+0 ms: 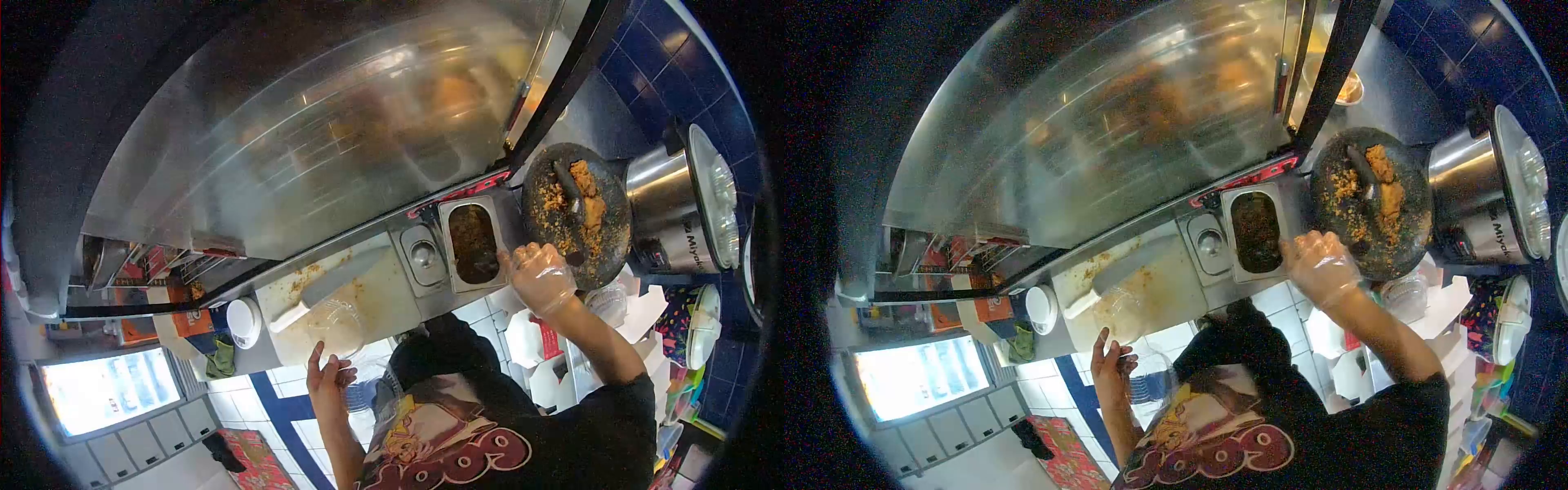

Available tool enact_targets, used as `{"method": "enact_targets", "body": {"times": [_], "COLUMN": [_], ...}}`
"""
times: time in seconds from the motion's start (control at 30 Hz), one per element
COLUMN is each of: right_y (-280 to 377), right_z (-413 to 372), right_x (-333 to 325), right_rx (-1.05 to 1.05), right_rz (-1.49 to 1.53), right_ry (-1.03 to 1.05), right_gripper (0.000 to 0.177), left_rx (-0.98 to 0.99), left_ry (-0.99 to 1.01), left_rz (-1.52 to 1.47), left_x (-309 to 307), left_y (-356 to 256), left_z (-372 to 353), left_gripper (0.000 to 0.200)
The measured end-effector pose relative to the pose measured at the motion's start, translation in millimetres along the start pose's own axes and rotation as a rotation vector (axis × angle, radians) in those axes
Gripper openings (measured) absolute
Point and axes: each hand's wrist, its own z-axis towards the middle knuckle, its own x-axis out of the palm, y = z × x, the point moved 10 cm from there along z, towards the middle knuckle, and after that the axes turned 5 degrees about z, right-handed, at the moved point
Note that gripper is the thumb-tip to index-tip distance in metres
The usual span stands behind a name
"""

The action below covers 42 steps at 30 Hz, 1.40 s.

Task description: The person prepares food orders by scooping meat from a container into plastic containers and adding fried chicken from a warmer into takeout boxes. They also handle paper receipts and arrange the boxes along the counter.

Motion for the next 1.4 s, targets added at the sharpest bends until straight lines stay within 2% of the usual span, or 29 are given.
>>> {"method": "enact_targets", "body": {"times": [0.1,0.13,0.17,0.23,0.27,0.3,0.37,0.4,0.43,0.47,0.5,0.57,0.6,0.63,0.67,0.73,0.77,0.83,0.87,0.9,0.97,1.03,1.1,1.17,1.2,1.27,1.4], "right_y": [10,15,14,5,-3,-6,-6,-2,8,17,17,10,9,14,14,15,16,18,17,17,15,8,5,2,0,-2,8], "right_z": [11,17,22,40,51,65,85,87,86,86,88,87,88,89,91,96,97,102,103,102,101,102,102,107,108,104,88], "right_x": [-8,2,6,21,9,10,38,39,47,54,51,38,34,37,41,49,55,52,48,44,48,56,64,66,67,69,48], "right_rx": [-0.019,-0.026,-0.024,-0.004,0.066,0.062,0.05,0.051,0.007,-0.039,-0.047,0.007,0.007,-0.015,-0.014,-0.016,-0.025,-0.035,-0.035,-0.027,-0.009,0.039,0.055,0.059,0.066,0.073,-0.055], "right_rz": [0.037,-0.039,-0.037,0.07,0.104,0.101,-0.017,-0.018,0.004,0.025,0.021,0.072,0.061,0.053,0.047,0.026,0.022,0.055,0.055,0.052,0.054,0.077,0.105,0.121,0.128,0.127,0.135], "right_ry": [-0.083,0.039,0.04,0.106,0.021,0.025,0.218,0.217,0.308,0.397,0.392,0.386,0.494,0.498,0.495,0.406,0.399,0.37,0.369,0.415,0.465,0.422,0.436,0.435,0.416,0.413,0.454], "right_gripper": [0.028,0.034,0.034,0.022,0.021,0.021,0.02,0.02,0.02,0.02,0.02,0.02,0.02,0.02,0.019,0.017,0.017,0.018,0.018,0.018,0.019,0.02,0.02,0.019,0.019,0.019,0.019], "left_rx": [0.041,0.054,0.053,0.015,0.004,-0.001,-0.045,0.009,0.014,0.169,0.321,0.346,0.44,0.529,0.521,1.069,1.067,0.835,0.988,0.989,1.352,1.181,0.56,0.528,0.528,0.188,0.198], "left_ry": [0.025,0.043,0.044,0.107,0.168,0.167,0.275,0.259,0.259,0.269,0.273,0.309,0.406,0.503,0.485,0.526,0.512,0.524,0.425,0.429,0.107,0.212,0.474,0.514,0.515,0.77,0.783], "left_rz": [-0.024,-0.024,-0.022,0.108,0.171,0.167,0.344,0.378,0.379,0.367,0.35,0.431,0.687,0.948,0.94,1.42,1.42,1.855,1.931,1.933,2.218,1.842,1.58,1.297,1.297,0.542,0.317], "left_x": [2,5,9,31,43,50,72,76,76,77,77,80,95,109,110,141,147,160,165,168,191,204,221,241,253,278,284], "left_y": [-3,-5,-7,-10,-9,-8,1,-3,2,-1,-6,-12,-18,-17,-17,-36,-48,-57,-60,-62,-85,-87,-68,-2,18,57,54], "left_z": [2,3,3,6,8,11,13,15,25,40,51,79,88,95,113,107,112,117,122,118,84,45,4,6,13,11,11], "left_gripper": [0.049,0.05,0.05,0.051,0.054,0.054,0.057,0.059,0.059,0.059,0.059,0.058,0.058,0.059,0.059,0.062,0.062,0.057,0.051,0.051,0.048,0.05,0.052,0.052,0.052,0.048,0.045]}}
